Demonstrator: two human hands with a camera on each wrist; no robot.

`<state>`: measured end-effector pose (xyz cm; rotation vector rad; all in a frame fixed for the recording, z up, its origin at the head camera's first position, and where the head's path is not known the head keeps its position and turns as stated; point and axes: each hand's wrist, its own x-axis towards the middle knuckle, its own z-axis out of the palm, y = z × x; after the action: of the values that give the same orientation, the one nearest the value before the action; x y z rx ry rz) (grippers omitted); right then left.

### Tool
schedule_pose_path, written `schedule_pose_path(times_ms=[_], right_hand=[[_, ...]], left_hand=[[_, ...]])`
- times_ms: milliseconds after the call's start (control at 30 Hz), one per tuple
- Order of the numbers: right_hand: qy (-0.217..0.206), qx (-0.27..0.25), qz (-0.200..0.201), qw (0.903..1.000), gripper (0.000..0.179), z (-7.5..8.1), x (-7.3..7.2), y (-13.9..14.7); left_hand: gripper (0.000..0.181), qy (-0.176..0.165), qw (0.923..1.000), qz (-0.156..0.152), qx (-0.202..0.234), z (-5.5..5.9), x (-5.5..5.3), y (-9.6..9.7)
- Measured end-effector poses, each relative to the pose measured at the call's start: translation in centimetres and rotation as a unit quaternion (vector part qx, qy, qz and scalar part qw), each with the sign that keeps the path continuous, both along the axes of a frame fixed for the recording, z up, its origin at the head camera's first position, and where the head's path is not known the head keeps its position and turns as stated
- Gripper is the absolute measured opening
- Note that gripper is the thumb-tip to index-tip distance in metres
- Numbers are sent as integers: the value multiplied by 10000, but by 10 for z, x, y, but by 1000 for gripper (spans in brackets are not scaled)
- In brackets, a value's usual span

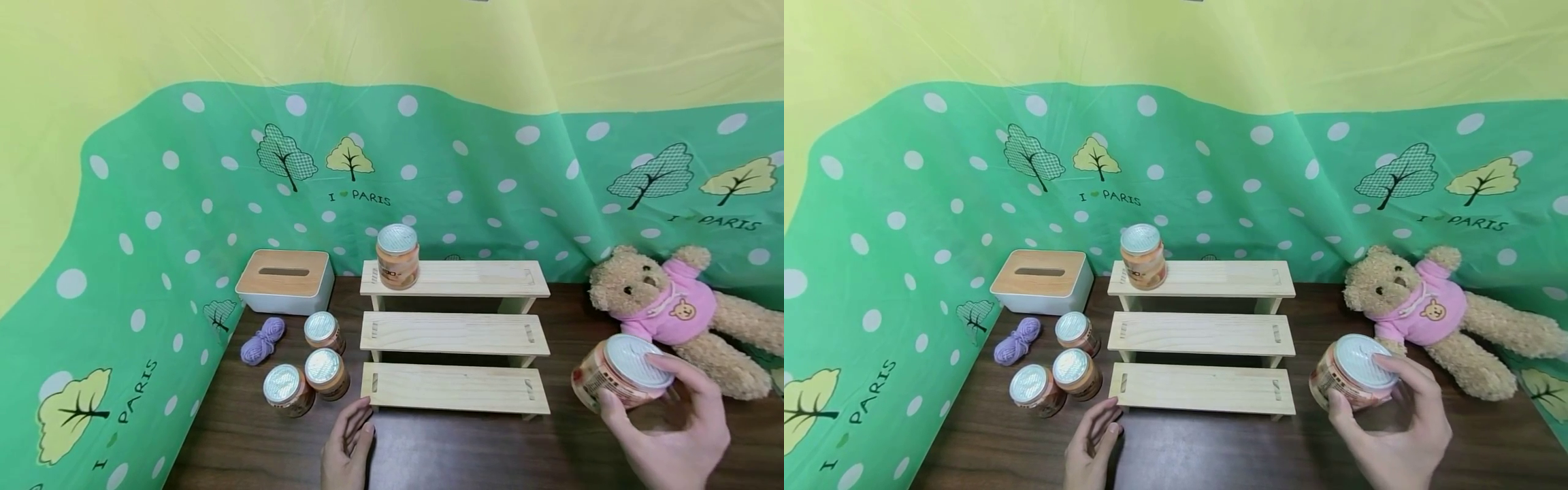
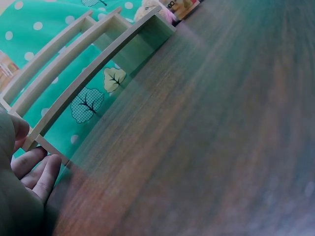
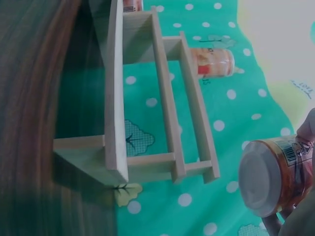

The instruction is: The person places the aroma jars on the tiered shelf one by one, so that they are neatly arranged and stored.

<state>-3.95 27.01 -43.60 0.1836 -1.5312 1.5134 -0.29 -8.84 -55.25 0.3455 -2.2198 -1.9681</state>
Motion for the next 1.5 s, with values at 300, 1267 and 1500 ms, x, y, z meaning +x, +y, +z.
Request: schedule_pose_path(times_ms=[300,1267,1500], right_hand=[[-198,553,-150,9982,65,5,-9,-1],[-138,612,245,9977,66,23,-49,-21],[-299,761,152,9965,69,25,-58,-24]], left_hand=[[33,2,10000,10,12,0,0,1],[33,39,10000,35,13,1,0,2],[33,95,9999,60,-20,1,0,2]])
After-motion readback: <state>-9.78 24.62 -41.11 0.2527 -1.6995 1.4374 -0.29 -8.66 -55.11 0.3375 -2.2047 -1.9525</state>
